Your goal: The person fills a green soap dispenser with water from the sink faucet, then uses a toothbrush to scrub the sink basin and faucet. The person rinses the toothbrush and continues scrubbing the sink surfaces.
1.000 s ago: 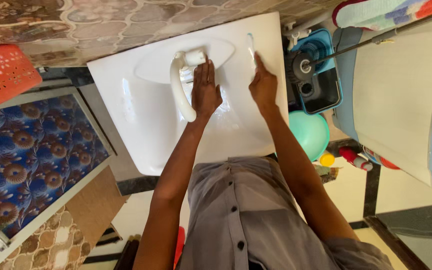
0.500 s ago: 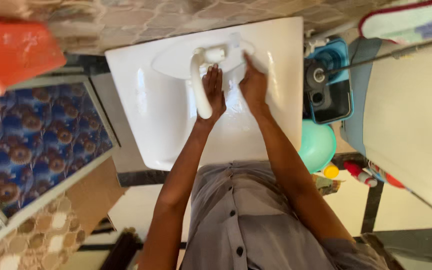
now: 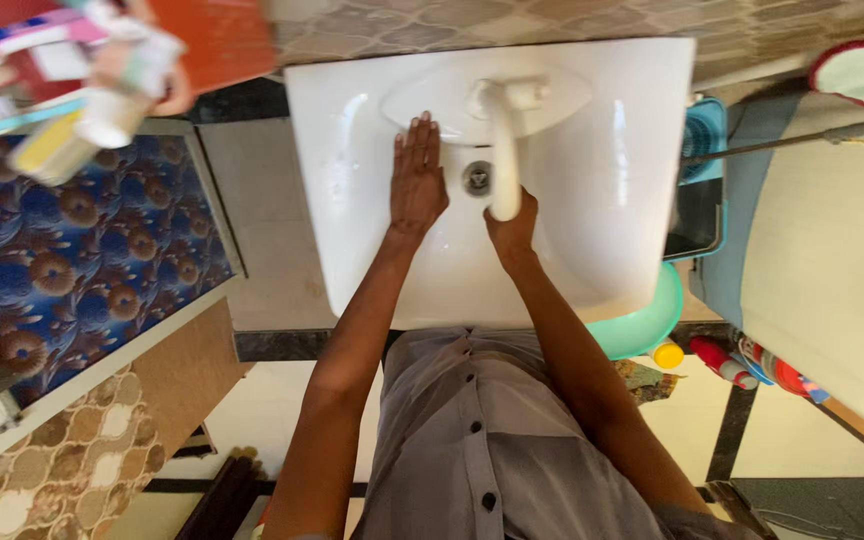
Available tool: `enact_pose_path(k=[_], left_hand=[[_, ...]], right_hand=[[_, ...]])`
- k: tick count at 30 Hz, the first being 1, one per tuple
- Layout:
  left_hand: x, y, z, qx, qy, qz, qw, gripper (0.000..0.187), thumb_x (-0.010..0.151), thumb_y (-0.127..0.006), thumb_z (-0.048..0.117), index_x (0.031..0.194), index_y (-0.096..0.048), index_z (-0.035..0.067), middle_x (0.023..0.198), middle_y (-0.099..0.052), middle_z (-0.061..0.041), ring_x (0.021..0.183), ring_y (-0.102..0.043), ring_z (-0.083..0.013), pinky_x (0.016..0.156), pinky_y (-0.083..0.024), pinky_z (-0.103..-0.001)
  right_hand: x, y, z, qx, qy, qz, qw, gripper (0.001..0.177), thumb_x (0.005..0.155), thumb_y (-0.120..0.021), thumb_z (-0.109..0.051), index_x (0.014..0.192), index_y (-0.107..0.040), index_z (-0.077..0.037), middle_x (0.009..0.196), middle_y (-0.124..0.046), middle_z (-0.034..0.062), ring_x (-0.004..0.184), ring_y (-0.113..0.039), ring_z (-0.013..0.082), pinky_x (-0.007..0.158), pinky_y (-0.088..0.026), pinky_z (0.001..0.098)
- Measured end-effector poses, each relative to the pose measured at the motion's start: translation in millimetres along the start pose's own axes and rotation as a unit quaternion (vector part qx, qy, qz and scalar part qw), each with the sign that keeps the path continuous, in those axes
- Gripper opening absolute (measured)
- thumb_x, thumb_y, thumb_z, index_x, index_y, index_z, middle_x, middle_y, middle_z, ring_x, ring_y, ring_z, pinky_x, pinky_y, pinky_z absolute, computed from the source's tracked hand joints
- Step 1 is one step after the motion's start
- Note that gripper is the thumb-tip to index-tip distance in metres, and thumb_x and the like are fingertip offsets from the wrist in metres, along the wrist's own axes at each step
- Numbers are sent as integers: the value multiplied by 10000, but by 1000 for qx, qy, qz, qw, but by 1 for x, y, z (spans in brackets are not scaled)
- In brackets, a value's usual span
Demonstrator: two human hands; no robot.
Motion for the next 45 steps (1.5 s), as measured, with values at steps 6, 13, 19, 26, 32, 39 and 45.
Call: enact_pose_path(k=[6,13,19,26,32,39,45], left_hand=[[-3,11,-31,29,-24,-36,999,805,840,-580,-37,1591,-291,-37,1696,-231,-161,1584,-205,-309,1301,-143,-513],[-6,39,-103,17,-1,-41,999,783,898,-627,75,1560,-252,-111,1667,-221,-262,1570,-182,-376,1283,-108,-545],[-11,60,-146,-55,50,14,997,792,903,-714,227,1512,-328,-100,1570,-350,-303,1489,-295,-433,1236,-214,-562],[-11,64,-164,-115,104,37,987,782,891,-746,207,1504,-344,-66,1515,-424,-312,1438,-375,-454,1217,-283,-547],[-16,66,-181,-158,118,8,980,780,897,-727,128,1539,-318,-43,1517,-438,-312,1426,-407,-451,1198,-324,-515],[-20,39,-215,-269,134,18,954,796,904,-705,36,1580,-288,-17,1520,-455,-311,1413,-443,-446,1177,-372,-478],[-22,22,-234,-397,125,77,906,737,911,-613,-95,1585,-328,-9,1515,-491,-277,1331,-528,-336,1089,-468,-390]], right_hand=[[-5,-20,-47,27,-53,36,998,609,956,-537,48,1544,-480,-101,869,-687,259,682,-660,401,643,-531,472],[35,-69,-130,35,-60,-43,997,642,949,-560,35,1563,-468,-129,760,-675,252,647,-645,404,635,-521,488],[40,-107,-163,31,-32,-48,998,548,893,-591,27,1415,-521,-126,777,-687,239,664,-662,402,643,-537,494],[47,-147,-156,-62,53,-97,992,341,831,-617,5,1160,-605,-83,793,-701,229,691,-682,409,655,-557,506],[80,-165,-137,-102,93,-131,982,170,778,-639,-14,941,-676,-47,806,-712,220,715,-700,414,664,-574,517],[100,-147,-150,-98,117,-142,978,120,787,-637,-65,886,-704,-49,811,-711,220,735,-702,417,666,-580,522],[117,-127,-175,-72,96,-108,987,520,870,-608,-54,1373,-631,-184,818,-711,220,735,-695,415,644,-569,540]])
Point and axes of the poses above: each hand's wrist, its own x-axis towards the middle knuckle, its own y-axis out of the back of the hand, z = x × y, the point moved 2 cm from there along x, towards the middle knuckle
